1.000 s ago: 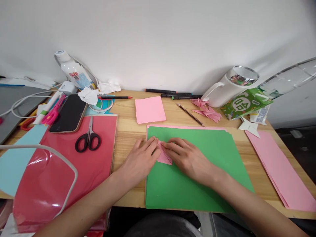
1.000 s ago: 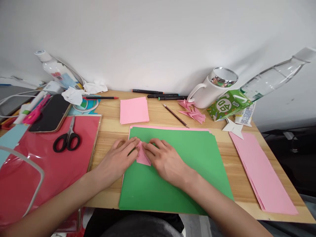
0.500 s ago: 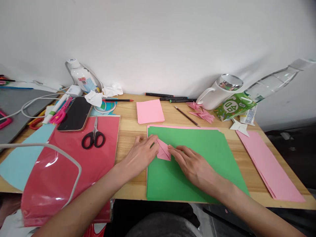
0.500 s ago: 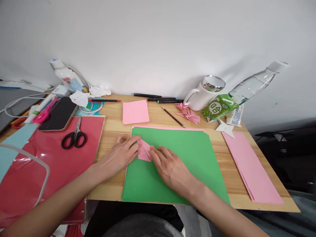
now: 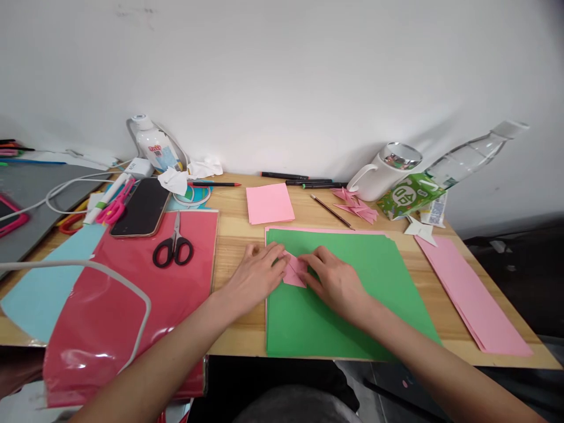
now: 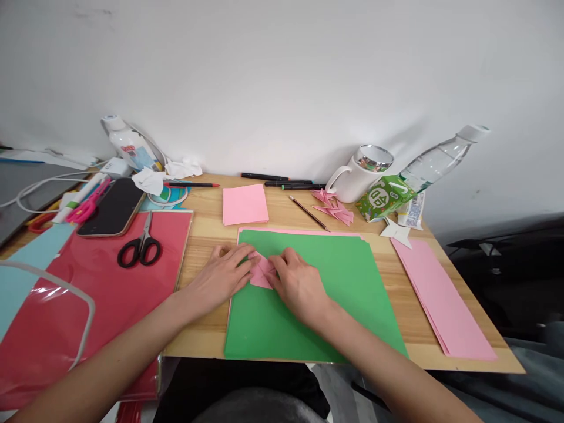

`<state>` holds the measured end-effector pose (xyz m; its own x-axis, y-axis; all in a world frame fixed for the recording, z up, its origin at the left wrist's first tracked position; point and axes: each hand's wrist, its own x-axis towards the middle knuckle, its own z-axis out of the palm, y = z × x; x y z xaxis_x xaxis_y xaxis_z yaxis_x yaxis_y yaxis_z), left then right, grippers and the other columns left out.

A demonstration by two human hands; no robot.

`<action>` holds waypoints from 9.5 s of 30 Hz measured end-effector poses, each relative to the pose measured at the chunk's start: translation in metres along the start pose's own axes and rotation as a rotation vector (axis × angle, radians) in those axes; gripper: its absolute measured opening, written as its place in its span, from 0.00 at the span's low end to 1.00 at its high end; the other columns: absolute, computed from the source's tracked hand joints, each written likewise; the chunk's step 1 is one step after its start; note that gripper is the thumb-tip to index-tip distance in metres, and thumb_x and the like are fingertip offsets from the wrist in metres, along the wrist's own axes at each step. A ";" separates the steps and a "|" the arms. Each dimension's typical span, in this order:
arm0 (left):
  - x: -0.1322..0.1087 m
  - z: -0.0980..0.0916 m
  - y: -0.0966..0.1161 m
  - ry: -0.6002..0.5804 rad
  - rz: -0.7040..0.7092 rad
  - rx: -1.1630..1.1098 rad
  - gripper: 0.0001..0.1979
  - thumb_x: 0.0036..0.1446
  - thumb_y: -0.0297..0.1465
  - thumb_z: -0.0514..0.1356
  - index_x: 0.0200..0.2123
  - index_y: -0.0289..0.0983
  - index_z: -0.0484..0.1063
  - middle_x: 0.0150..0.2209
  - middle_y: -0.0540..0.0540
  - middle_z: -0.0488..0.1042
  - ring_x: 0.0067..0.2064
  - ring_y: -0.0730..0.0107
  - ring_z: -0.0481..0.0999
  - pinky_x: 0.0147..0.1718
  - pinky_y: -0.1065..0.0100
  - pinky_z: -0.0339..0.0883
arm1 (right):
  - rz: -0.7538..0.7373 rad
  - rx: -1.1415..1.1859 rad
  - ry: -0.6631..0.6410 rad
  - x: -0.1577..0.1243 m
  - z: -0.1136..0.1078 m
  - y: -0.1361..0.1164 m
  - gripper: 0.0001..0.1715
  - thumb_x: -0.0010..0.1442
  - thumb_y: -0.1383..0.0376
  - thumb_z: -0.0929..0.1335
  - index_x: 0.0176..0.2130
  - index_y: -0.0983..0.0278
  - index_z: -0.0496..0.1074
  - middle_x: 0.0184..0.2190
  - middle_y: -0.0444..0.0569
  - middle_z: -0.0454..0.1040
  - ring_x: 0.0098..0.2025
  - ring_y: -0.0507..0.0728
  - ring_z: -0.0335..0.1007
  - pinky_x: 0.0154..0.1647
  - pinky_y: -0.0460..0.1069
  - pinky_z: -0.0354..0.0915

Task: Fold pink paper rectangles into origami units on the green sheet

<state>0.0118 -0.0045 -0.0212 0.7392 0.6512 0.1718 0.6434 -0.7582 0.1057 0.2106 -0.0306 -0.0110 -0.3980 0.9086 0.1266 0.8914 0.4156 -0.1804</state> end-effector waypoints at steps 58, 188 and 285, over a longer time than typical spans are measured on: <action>0.001 -0.025 0.006 -0.065 -0.645 -1.406 0.22 0.54 0.49 0.56 0.24 0.34 0.66 0.21 0.46 0.76 0.16 0.72 0.74 0.13 0.77 0.59 | 0.271 1.232 -0.166 0.033 0.003 0.007 0.17 0.56 0.54 0.67 0.28 0.66 0.69 0.18 0.42 0.68 0.20 0.48 0.64 0.22 0.45 0.64; 0.002 -0.033 0.003 0.099 -0.743 -1.507 0.14 0.44 0.40 0.67 0.30 0.34 0.78 0.25 0.47 0.79 0.25 0.71 0.76 0.24 0.73 0.71 | 0.160 1.168 0.102 0.023 0.000 -0.012 0.12 0.54 0.58 0.71 0.31 0.64 0.79 0.22 0.46 0.72 0.22 0.49 0.64 0.22 0.45 0.61; 0.005 -0.030 0.004 0.016 -0.694 -1.538 0.16 0.49 0.42 0.63 0.26 0.34 0.66 0.20 0.50 0.73 0.15 0.72 0.72 0.12 0.73 0.66 | 0.338 1.393 0.019 0.027 0.001 -0.018 0.15 0.50 0.56 0.72 0.28 0.66 0.73 0.20 0.42 0.69 0.20 0.47 0.62 0.21 0.44 0.63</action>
<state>0.0118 -0.0053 0.0096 0.4116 0.8586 -0.3056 0.0391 0.3183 0.9472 0.1836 -0.0137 -0.0058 -0.2005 0.9742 -0.1037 0.0012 -0.1056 -0.9944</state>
